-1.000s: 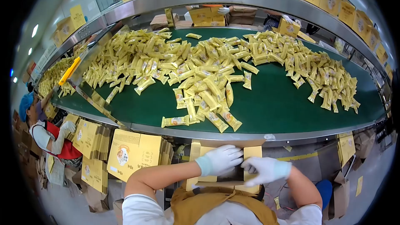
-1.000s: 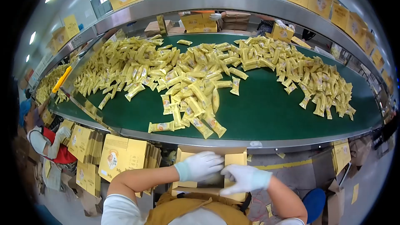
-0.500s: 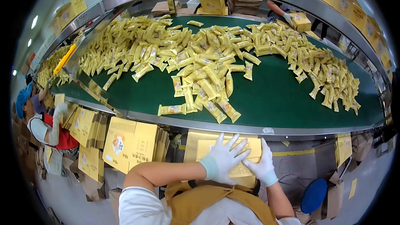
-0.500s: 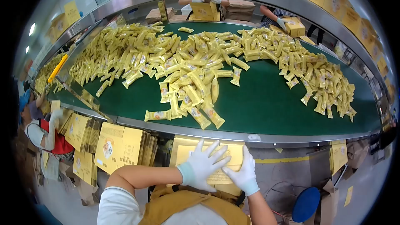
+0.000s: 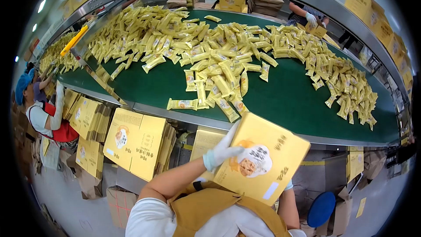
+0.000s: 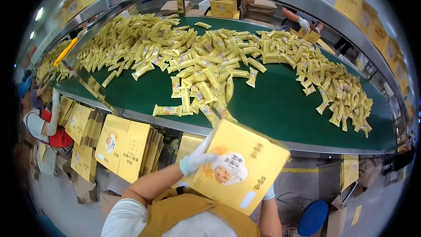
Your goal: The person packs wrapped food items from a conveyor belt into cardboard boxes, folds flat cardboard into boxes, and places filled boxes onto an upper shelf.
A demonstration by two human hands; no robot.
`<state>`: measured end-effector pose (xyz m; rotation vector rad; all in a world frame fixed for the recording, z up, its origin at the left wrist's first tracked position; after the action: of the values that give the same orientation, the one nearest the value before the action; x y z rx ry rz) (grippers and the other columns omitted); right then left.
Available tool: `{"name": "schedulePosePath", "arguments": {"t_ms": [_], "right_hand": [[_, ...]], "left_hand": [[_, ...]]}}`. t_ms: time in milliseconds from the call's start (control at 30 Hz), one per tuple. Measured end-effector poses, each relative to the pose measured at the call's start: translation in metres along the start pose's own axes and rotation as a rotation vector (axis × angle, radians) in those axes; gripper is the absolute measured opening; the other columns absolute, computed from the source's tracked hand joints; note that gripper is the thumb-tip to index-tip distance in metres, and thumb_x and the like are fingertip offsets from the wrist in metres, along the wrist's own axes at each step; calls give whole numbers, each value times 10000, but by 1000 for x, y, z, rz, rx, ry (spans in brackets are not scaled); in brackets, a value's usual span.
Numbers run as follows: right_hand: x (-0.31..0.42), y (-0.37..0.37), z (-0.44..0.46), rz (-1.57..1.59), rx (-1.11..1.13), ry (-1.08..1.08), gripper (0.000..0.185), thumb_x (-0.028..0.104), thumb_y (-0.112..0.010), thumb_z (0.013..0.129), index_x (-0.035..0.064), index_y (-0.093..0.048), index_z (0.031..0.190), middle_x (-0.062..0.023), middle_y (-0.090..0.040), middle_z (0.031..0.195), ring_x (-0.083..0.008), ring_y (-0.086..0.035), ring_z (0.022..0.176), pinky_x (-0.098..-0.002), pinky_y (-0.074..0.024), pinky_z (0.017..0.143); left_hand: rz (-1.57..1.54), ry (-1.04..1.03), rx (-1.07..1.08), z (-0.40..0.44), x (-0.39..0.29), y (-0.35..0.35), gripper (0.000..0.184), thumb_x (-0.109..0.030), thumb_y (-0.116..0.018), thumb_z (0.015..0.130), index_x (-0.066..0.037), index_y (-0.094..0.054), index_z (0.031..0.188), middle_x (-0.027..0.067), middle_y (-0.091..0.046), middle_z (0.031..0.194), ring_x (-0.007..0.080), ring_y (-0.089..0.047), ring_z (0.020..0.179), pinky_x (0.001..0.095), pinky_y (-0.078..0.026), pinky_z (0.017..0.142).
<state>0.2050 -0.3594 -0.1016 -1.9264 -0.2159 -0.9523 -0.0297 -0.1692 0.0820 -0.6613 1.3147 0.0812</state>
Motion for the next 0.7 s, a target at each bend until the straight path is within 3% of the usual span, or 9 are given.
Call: {"name": "schedulePosePath", "arguments": {"t_ms": [33,133,167,233,267,333,433,633,700], "right_hand": [[2,-9,-4,67,-86,-97,571,220,-478,1055,3,-270,1540,-182,-498,1454,-299,-550,1259,-406,-490,1033],[79,-143,-40,-1253,83,300,714,160,-558,988,-9,-170,1564,-257,-518,1424,-359,-564,1265,-422,-478,1037],[79,-155,-46,-1310,95,238,787,152,-586,955,-14,-116,1565,-287,-539,1386,-391,-572,1253,-423,-479,1029],[79,-190,-56,-1424,132,199,926,161,-630,908,-12,-3,1567,-339,-598,1277,-467,-612,1168,-432,-507,978],[78,-210,-58,-1493,123,246,933,175,-626,893,-10,-7,1567,-345,-638,1180,-489,-658,1022,-485,-536,894],[64,-238,-55,-1680,49,60,934,217,-602,882,-33,-10,1561,-336,-661,1092,-474,-679,861,-536,-545,788],[7,-247,-41,-1957,130,134,994,263,-618,852,-86,1,1547,-302,-663,834,-461,-661,675,-532,-548,643],[0,-252,-43,-1929,150,196,1038,304,-669,839,-88,-23,1550,-260,-666,844,-425,-662,662,-512,-547,602],[4,-248,-43,-1880,150,188,1053,314,-682,832,-87,-24,1550,-275,-668,842,-434,-664,676,-504,-546,593]], "left_hand": [[-197,68,-1,-8,26,3,823,-393,-590,967,-24,-187,1582,185,-269,1610,316,-344,1460,395,-327,1182],[-582,304,-56,-40,92,8,701,-464,-439,1036,-19,-271,1550,165,-418,1518,291,-463,1372,393,-383,1149],[-678,395,-85,-52,110,10,678,-491,-384,1054,-20,-306,1536,158,-480,1476,277,-505,1337,392,-403,1136],[-488,457,-247,-64,139,37,627,-504,-318,1066,-22,-430,1451,162,-585,1354,276,-595,1221,391,-467,1058],[-390,486,-326,-69,155,55,627,-510,-286,1072,-22,-492,1408,164,-638,1294,275,-639,1163,391,-499,1019],[482,616,-260,-69,175,108,579,-495,-306,1064,-18,-582,1241,189,-697,1096,327,-686,1011,424,-532,914],[1363,792,-180,-59,132,122,662,-545,-287,1040,4,-657,1041,273,-691,917,449,-671,899,481,-516,870],[1149,351,-342,-54,55,92,537,-480,-420,1014,0,-649,1089,277,-668,1081,431,-647,1008,489,-505,917],[1159,315,-345,-52,24,66,438,-427,-525,974,-13,-662,1005,248,-682,968,441,-653,900,486,-524,829]]}}
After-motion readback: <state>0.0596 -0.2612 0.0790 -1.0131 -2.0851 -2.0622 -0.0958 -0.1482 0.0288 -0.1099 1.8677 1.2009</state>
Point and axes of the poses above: each hand's wrist, its own z-axis towards the middle knuckle, its own y-axis out of the back of the hand, x = y × z, the point moved 8 cm from there along z, towards the middle knuckle
